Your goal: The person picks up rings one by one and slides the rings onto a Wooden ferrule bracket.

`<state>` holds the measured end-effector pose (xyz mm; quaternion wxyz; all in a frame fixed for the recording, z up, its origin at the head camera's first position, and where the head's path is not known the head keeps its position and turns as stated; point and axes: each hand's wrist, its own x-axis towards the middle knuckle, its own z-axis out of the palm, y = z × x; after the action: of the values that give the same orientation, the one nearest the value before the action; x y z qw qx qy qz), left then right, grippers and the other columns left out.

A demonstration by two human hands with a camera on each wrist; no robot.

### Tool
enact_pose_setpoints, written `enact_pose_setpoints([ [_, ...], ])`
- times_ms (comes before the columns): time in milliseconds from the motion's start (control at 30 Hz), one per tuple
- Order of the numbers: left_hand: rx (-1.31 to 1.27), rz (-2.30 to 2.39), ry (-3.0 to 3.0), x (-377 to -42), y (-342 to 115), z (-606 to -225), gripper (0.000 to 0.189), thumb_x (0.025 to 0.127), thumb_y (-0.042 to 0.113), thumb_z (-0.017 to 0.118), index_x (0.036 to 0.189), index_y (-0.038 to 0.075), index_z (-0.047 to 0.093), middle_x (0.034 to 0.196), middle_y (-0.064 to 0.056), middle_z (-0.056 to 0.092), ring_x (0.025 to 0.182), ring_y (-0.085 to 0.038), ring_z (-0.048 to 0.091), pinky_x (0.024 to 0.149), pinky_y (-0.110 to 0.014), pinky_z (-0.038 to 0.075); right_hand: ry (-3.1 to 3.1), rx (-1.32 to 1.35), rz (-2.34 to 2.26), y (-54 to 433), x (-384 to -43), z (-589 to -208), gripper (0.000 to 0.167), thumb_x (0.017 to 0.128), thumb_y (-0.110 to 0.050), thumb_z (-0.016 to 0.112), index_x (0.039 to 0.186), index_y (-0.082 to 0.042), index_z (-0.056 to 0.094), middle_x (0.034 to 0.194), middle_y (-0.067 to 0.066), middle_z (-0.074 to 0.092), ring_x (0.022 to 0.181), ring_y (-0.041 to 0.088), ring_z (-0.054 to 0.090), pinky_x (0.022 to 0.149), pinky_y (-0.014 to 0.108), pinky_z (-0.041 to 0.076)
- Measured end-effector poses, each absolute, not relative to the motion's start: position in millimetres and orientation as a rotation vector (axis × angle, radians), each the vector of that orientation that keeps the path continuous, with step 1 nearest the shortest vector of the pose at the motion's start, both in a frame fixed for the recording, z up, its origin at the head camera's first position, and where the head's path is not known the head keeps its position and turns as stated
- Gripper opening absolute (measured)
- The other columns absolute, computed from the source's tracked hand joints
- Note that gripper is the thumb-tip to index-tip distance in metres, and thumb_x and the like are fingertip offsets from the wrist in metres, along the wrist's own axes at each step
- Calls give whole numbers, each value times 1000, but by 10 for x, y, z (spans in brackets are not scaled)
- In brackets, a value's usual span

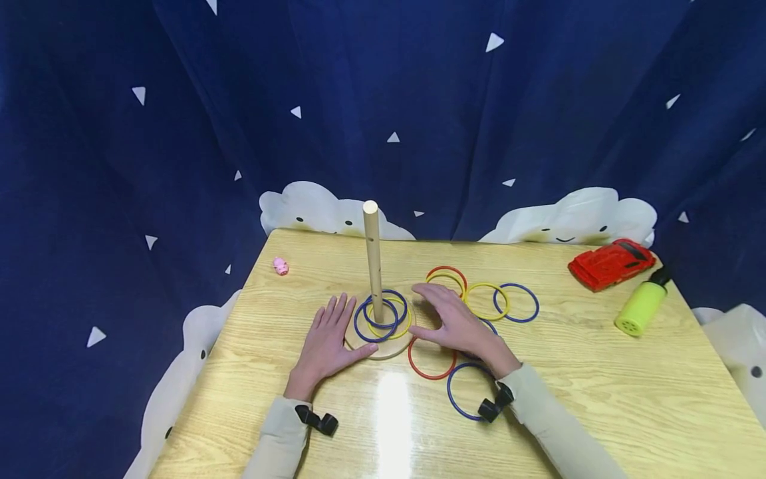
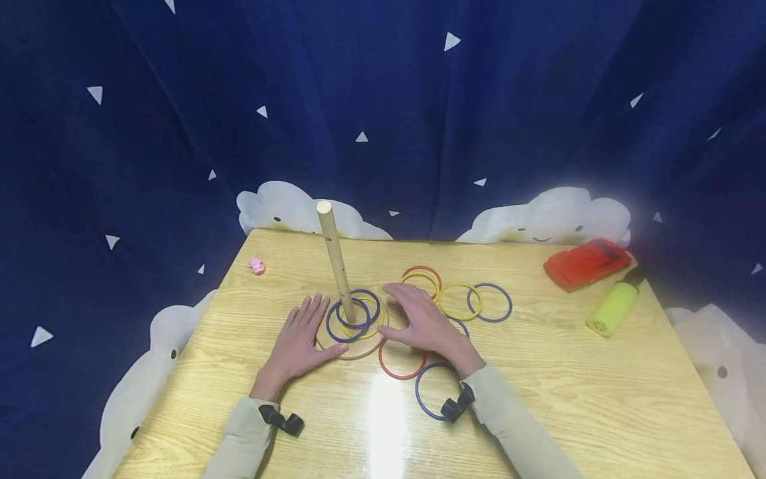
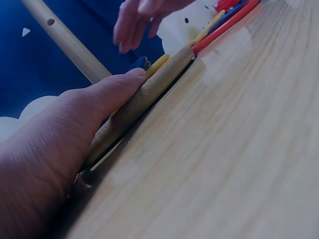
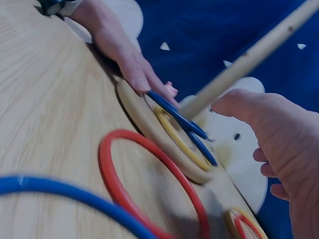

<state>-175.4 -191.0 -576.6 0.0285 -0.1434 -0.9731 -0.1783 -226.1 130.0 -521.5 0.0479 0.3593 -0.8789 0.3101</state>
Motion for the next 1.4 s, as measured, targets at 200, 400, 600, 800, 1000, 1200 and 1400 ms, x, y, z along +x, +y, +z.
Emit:
enact_pose_setpoints([
  [200,-444,-535,-3000,-1756,-1910,-5734,117,83,87,54,169,19,14,175,-9,14,162,-30,8,130,-50,10,-2674,944,946,1660,-2199,-5203,89,85,-52,84,157,-16,47,155,8,51,144,33,45,115,62,34],
  [400,-435,-526,-3003,-1756,-1915,-5726,117,83,87,54,169,18,14,175,-8,13,162,-31,9,130,-51,10,-2682,751,913,1982,-2219,-5280,94,77,-48,90,152,-7,51,153,17,51,142,39,44,115,65,32],
  [600,-432,-543,-3005,-1755,-1918,-5721,117,83,86,55,169,18,14,175,-8,13,162,-31,9,130,-51,10,-2689,587,866,2265,-2269,-5389,95,75,-48,92,148,-1,53,150,21,51,139,43,45,111,66,35],
  [800,-433,-533,-3002,-1756,-1926,-5718,117,83,86,55,169,19,14,175,-8,14,162,-30,8,130,-50,9,-2716,481,805,2400,-2314,-5506,97,75,-52,89,146,4,53,146,26,51,137,48,43,111,68,33],
  [1000,-447,-534,-2973,-1729,-1929,-5721,117,83,86,56,169,17,18,174,-11,18,161,-32,12,129,-53,12,-2778,401,778,2419,-2315,-5587,100,76,-57,87,145,6,51,144,29,48,134,51,41,110,67,32],
  [1200,-447,-561,-2994,-1711,-1910,-5738,117,83,86,55,169,17,17,174,-10,16,162,-32,10,130,-52,10,-2830,375,756,2456,-2325,-5592,106,74,-59,87,147,7,48,141,30,48,129,51,43,109,66,32],
  [1400,-444,-566,-2993,-1735,-1900,-5746,117,83,85,56,169,18,15,175,-10,15,162,-32,9,130,-52,9,-2856,359,723,2501,-2383,-5581,107,72,-65,86,145,6,52,133,27,51,119,47,46,96,61,39],
])
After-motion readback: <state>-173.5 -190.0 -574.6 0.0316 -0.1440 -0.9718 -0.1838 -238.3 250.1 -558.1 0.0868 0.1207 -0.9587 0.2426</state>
